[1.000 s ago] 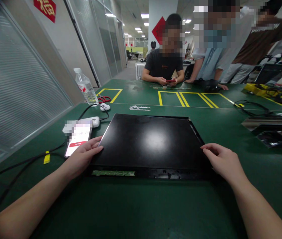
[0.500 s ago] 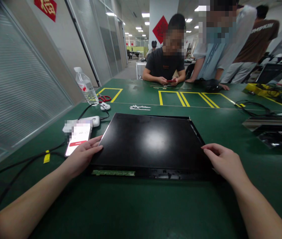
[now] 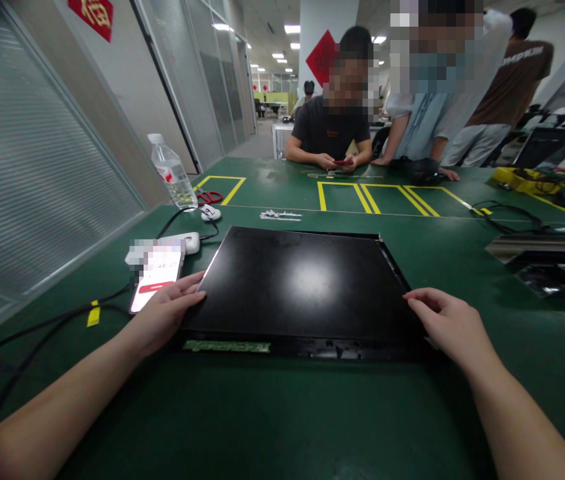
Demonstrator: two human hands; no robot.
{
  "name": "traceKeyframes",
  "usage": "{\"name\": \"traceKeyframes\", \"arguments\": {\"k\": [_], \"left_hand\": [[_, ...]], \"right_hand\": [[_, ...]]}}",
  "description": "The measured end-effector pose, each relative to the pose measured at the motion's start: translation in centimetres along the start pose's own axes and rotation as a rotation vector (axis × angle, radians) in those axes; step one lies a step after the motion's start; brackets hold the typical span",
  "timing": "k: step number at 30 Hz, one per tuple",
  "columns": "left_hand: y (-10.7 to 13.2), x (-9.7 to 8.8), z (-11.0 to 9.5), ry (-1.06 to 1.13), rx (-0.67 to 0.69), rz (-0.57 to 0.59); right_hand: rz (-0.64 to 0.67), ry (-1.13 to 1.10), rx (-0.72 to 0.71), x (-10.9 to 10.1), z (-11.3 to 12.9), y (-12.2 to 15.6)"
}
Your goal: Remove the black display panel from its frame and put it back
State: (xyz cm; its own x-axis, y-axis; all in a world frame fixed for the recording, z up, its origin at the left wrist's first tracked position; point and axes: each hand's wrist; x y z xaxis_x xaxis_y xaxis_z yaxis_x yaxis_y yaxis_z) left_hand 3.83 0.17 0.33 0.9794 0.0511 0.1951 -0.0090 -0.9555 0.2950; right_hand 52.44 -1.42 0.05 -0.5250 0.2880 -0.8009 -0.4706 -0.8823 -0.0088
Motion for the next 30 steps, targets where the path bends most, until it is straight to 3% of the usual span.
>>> {"name": "traceKeyframes", "arguments": {"k": [16, 30], "left_hand": [[0.35, 0.63, -0.57, 0.006, -0.031, -0.058], [0.18, 0.25, -0.15, -0.014, 0.008, -0.012]], "right_hand": [[0.006, -0.016, 0.002, -0.13, 0.06, 0.04], [0.024, -0.001, -0.002, 0.0, -0.5, -0.38]]}}
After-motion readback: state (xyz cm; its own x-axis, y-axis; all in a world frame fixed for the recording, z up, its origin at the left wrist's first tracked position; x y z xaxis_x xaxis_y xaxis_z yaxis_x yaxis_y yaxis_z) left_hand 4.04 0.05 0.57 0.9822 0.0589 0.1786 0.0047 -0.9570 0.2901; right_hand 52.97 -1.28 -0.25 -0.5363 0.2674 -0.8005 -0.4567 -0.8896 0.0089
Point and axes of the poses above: each hand's wrist, its own y-axis away from the middle knuckle, its own x-axis out of the palm, z = x × y, and after that the axes turned 1 degree about -y, right-handed
